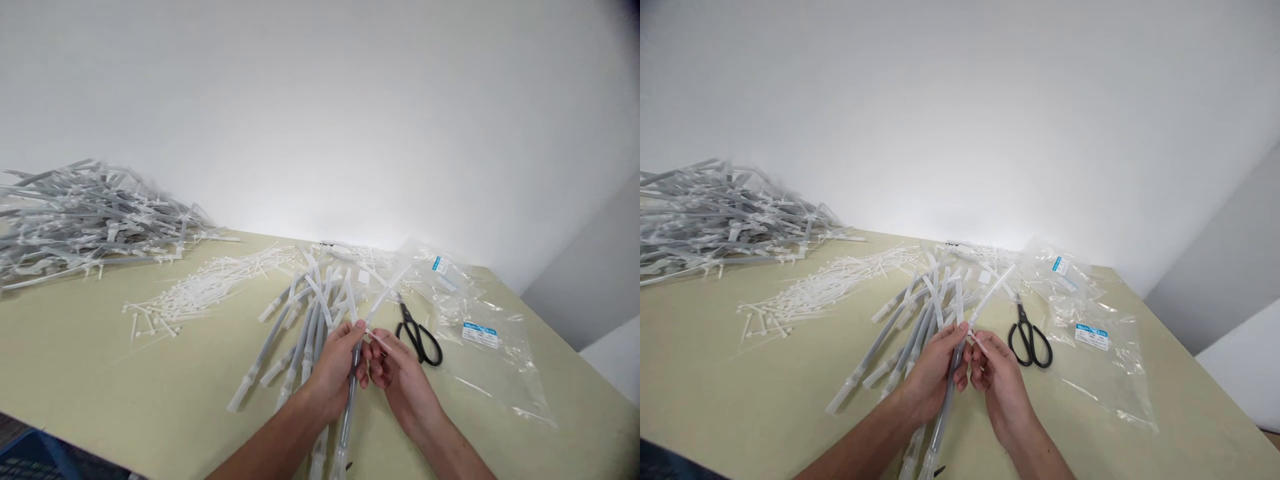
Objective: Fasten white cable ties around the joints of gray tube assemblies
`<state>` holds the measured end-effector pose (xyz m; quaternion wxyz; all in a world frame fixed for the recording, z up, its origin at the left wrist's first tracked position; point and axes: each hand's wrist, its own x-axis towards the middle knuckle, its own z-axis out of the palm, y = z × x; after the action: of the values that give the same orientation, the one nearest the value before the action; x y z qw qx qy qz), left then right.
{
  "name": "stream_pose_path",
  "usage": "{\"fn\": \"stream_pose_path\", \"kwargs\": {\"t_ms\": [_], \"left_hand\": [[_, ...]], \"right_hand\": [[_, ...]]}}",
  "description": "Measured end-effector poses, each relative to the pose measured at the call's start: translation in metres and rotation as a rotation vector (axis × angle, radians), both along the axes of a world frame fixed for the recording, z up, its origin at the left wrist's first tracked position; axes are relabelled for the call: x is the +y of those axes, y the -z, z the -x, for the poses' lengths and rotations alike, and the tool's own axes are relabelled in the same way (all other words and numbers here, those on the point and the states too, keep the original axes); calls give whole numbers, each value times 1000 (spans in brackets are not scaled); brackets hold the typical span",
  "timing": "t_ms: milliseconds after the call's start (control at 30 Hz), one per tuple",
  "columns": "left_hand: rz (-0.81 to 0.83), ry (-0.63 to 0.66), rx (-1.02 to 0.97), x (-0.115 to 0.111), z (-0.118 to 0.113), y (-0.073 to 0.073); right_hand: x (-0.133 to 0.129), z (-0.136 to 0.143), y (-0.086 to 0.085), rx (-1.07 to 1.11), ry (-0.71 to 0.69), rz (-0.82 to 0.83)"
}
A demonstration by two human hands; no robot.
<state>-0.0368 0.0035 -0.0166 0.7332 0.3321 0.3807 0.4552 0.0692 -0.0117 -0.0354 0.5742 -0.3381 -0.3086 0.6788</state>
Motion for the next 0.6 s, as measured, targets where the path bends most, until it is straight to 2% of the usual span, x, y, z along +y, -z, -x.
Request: {"fn": "stream_pose_path", "kwargs": {"t_ms": [333, 600], "left_hand": [[-74, 4, -57, -2, -2, 1], [-109, -18, -39, 0, -2, 7]], "right_hand": [[-2, 4, 7, -88, -7, -53], [-1, 6, 9, -90, 5, -10]]}}
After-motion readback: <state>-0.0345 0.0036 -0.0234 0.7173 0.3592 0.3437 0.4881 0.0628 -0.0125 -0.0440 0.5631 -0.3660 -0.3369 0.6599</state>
